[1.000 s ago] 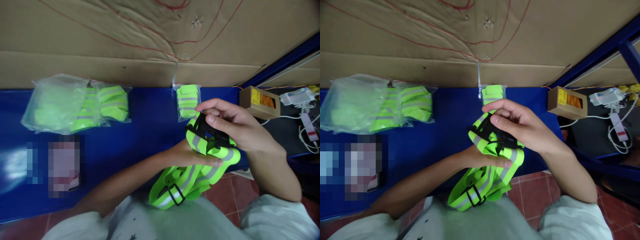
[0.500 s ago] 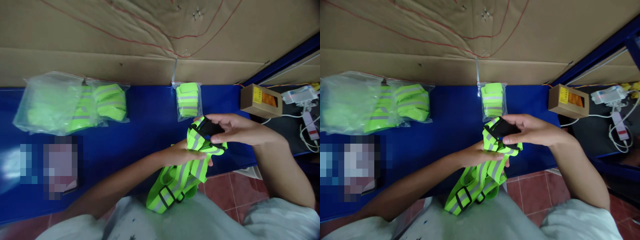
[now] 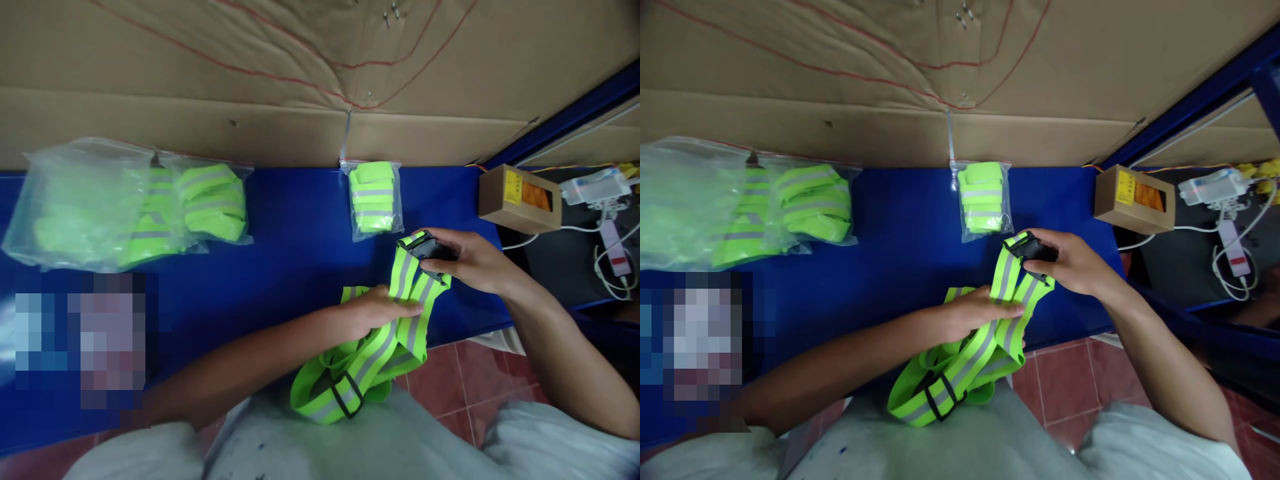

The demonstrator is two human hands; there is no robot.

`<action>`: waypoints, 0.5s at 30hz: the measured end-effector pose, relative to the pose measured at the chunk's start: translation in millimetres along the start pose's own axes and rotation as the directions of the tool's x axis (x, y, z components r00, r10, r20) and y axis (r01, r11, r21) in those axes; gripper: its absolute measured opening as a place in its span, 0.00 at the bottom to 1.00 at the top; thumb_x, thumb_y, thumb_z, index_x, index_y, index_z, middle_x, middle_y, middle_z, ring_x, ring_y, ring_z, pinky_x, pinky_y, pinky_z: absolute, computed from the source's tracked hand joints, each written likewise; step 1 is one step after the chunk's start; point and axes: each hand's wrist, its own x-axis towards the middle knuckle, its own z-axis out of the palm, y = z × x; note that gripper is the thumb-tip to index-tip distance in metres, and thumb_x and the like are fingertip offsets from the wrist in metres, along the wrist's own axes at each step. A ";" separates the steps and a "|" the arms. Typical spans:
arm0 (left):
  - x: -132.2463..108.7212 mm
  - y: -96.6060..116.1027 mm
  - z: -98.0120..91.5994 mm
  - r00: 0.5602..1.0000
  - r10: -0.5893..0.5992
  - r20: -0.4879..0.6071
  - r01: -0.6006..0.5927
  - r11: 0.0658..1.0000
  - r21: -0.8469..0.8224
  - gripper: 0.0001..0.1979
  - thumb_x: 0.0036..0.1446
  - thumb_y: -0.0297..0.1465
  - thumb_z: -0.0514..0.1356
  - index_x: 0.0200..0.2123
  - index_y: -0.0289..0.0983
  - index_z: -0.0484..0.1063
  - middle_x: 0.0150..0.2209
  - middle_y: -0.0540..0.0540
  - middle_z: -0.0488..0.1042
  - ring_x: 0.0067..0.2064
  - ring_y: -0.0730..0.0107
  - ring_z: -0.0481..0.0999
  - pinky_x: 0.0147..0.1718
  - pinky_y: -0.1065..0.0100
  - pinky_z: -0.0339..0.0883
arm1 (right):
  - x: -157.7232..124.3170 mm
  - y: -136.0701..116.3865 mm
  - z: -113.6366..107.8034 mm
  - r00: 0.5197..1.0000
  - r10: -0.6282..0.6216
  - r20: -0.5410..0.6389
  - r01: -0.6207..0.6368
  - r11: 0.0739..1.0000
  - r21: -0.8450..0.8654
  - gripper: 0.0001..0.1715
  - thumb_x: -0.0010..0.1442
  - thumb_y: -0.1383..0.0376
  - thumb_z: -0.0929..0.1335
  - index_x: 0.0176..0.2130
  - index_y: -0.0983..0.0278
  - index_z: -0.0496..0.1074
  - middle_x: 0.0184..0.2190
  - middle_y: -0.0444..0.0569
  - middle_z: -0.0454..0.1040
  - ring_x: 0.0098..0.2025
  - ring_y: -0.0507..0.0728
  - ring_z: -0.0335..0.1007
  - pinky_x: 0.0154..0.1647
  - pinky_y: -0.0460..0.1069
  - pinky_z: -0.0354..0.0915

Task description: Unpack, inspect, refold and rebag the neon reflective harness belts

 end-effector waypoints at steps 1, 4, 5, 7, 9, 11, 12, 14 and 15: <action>3.4 1.5 1.6 1.000 0.005 -0.006 -0.005 1.000 0.027 0.25 0.41 0.37 0.80 0.42 0.34 0.80 0.38 0.43 0.82 0.36 0.63 0.81 0.41 0.61 0.75 | -3.9 3.2 -1.6 0.999 0.007 -0.045 -0.009 0.999 -0.039 0.30 0.57 0.55 0.78 0.58 0.53 0.77 0.49 0.46 0.82 0.49 0.65 0.80 0.49 0.58 0.76; 9.2 6.5 5.1 0.999 -0.023 0.038 0.021 0.998 0.065 0.25 0.36 0.33 0.81 0.40 0.34 0.81 0.38 0.44 0.82 0.36 0.64 0.80 0.39 0.62 0.75 | -17.0 6.3 -2.4 0.984 -0.016 -0.178 -0.011 0.989 -0.150 0.30 0.57 0.55 0.77 0.58 0.52 0.77 0.51 0.46 0.82 0.53 0.69 0.79 0.53 0.62 0.75; 10.3 7.5 5.7 0.998 -0.040 0.054 0.037 0.998 0.060 0.25 0.36 0.33 0.81 0.39 0.34 0.81 0.37 0.45 0.82 0.35 0.65 0.80 0.39 0.63 0.75 | -20.6 5.5 -0.6 0.976 -0.043 -0.216 0.001 0.982 -0.191 0.29 0.58 0.55 0.77 0.59 0.52 0.77 0.52 0.46 0.82 0.53 0.70 0.79 0.54 0.63 0.74; 12.9 8.4 6.2 0.997 -0.052 0.062 0.051 0.998 0.022 0.24 0.37 0.32 0.81 0.39 0.33 0.81 0.35 0.45 0.82 0.33 0.66 0.80 0.36 0.63 0.75 | -25.5 2.1 6.5 0.953 -0.131 -0.272 0.046 0.953 -0.298 0.27 0.61 0.58 0.74 0.59 0.53 0.77 0.52 0.47 0.82 0.51 0.69 0.80 0.53 0.63 0.74; 16.5 8.7 6.2 0.997 -0.046 0.064 0.049 0.998 -0.041 0.22 0.39 0.32 0.80 0.39 0.32 0.80 0.33 0.45 0.81 0.31 0.65 0.80 0.36 0.62 0.76 | -26.4 -1.2 16.6 0.925 -0.239 -0.296 0.097 0.900 -0.425 0.23 0.65 0.61 0.71 0.59 0.55 0.77 0.49 0.49 0.83 0.47 0.67 0.80 0.51 0.62 0.74; 20.4 9.2 5.7 0.995 -0.043 0.094 0.055 0.991 -0.122 0.20 0.43 0.31 0.79 0.39 0.33 0.78 0.31 0.45 0.81 0.32 0.61 0.82 0.37 0.59 0.77 | -24.0 -2.0 26.7 0.896 -0.333 -0.292 0.138 0.837 -0.530 0.22 0.67 0.64 0.67 0.58 0.56 0.77 0.45 0.51 0.83 0.43 0.65 0.78 0.50 0.61 0.73; 21.9 9.4 5.3 0.991 -0.048 0.125 0.068 0.985 -0.156 0.19 0.45 0.31 0.78 0.39 0.32 0.78 0.31 0.44 0.81 0.34 0.59 0.83 0.39 0.57 0.78 | -22.0 -0.9 30.4 0.886 -0.363 -0.289 0.152 0.815 -0.559 0.22 0.68 0.65 0.66 0.58 0.57 0.77 0.44 0.52 0.83 0.42 0.64 0.78 0.49 0.60 0.72; 22.8 8.7 3.9 0.979 -0.063 0.196 0.102 0.976 -0.194 0.17 0.48 0.30 0.76 0.40 0.32 0.78 0.34 0.41 0.83 0.37 0.56 0.84 0.41 0.55 0.79 | -16.3 4.8 33.1 0.890 -0.354 -0.287 0.145 0.817 -0.557 0.23 0.68 0.65 0.66 0.60 0.57 0.76 0.45 0.52 0.83 0.42 0.64 0.78 0.49 0.60 0.72; 22.2 7.4 2.9 0.972 -0.069 0.223 0.114 0.973 -0.199 0.17 0.48 0.29 0.75 0.41 0.31 0.79 0.36 0.39 0.83 0.39 0.57 0.85 0.43 0.56 0.79 | -12.7 9.3 31.8 0.904 -0.317 -0.287 0.126 0.839 -0.530 0.24 0.68 0.65 0.67 0.62 0.57 0.75 0.45 0.52 0.83 0.42 0.64 0.78 0.49 0.60 0.73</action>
